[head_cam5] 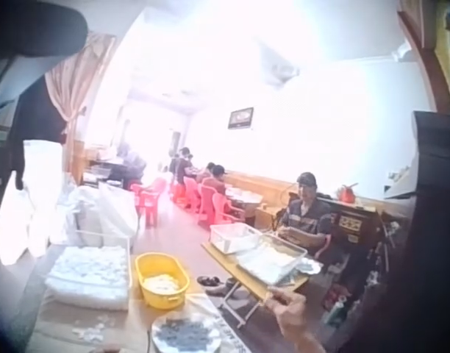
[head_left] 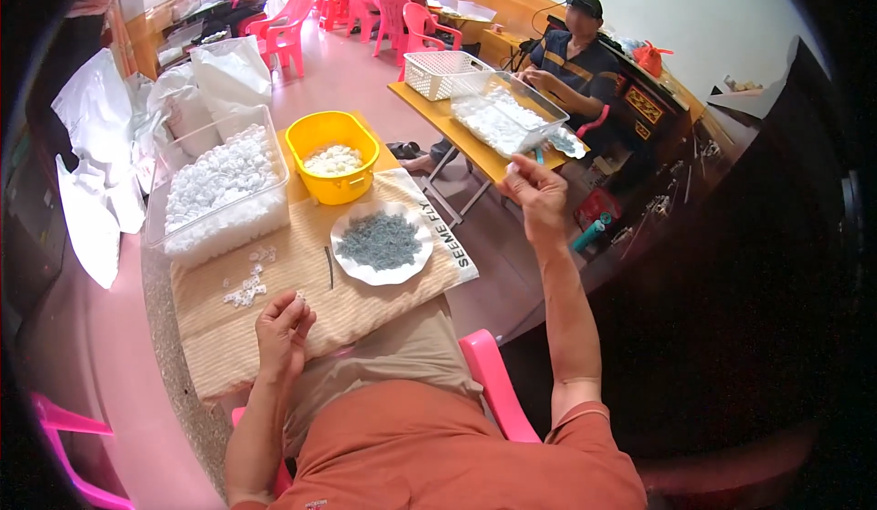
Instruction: The recorder is assembling small white plastic components by threading them onto a thin metal rod at a workstation.
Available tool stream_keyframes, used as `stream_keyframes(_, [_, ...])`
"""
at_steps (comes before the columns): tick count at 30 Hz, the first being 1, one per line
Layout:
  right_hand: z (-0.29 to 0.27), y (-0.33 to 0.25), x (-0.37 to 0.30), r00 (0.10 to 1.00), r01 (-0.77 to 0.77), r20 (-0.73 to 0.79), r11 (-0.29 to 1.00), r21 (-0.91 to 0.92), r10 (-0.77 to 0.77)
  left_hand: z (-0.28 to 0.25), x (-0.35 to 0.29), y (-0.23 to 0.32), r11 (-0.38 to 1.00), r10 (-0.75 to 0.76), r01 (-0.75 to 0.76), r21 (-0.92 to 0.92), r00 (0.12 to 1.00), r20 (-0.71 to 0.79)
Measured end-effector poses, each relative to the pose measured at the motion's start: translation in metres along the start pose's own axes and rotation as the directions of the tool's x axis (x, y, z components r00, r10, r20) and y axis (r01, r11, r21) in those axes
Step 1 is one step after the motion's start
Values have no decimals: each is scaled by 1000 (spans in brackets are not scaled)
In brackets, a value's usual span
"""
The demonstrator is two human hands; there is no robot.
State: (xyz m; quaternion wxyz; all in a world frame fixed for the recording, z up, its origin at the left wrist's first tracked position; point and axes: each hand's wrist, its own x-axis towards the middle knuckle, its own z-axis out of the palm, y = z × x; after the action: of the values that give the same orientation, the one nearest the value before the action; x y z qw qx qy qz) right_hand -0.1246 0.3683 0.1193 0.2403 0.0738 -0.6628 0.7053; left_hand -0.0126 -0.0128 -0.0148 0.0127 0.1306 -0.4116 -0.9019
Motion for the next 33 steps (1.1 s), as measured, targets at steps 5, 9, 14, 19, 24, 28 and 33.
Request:
stream_keyframes(5, [17,28,-24,988,-97,118,995,-22,99,4,-1,-1,1000,2,-2,8,1000,-7])
stream_keyframes(9, [38,24,-45,965,-205,166,979,3,202,5,-3,-1,1000,0,0,4,1000,-22])
stream_keyframes(14, [44,30,-62,942,-214,265,977,2,206,8,-5,1,999,-10,11,51,1000,-8])
stream_keyframes(19, [54,42,-78,886,-270,388,963,-10,252,8,-6,0,999,-16,16,43,1000,-8])
stream_keyframes(24, [72,49,-91,861,-315,428,949,27,274,8,-7,0,999,-33,33,35,999,13])
stream_keyframes(28, [81,59,-100,829,-353,484,933,66,279,10,-8,0,998,-43,42,37,999,19])
stream_keyframes(33, [93,67,-111,769,-426,542,904,38,340,11,-8,0,998,-56,55,36,998,26])
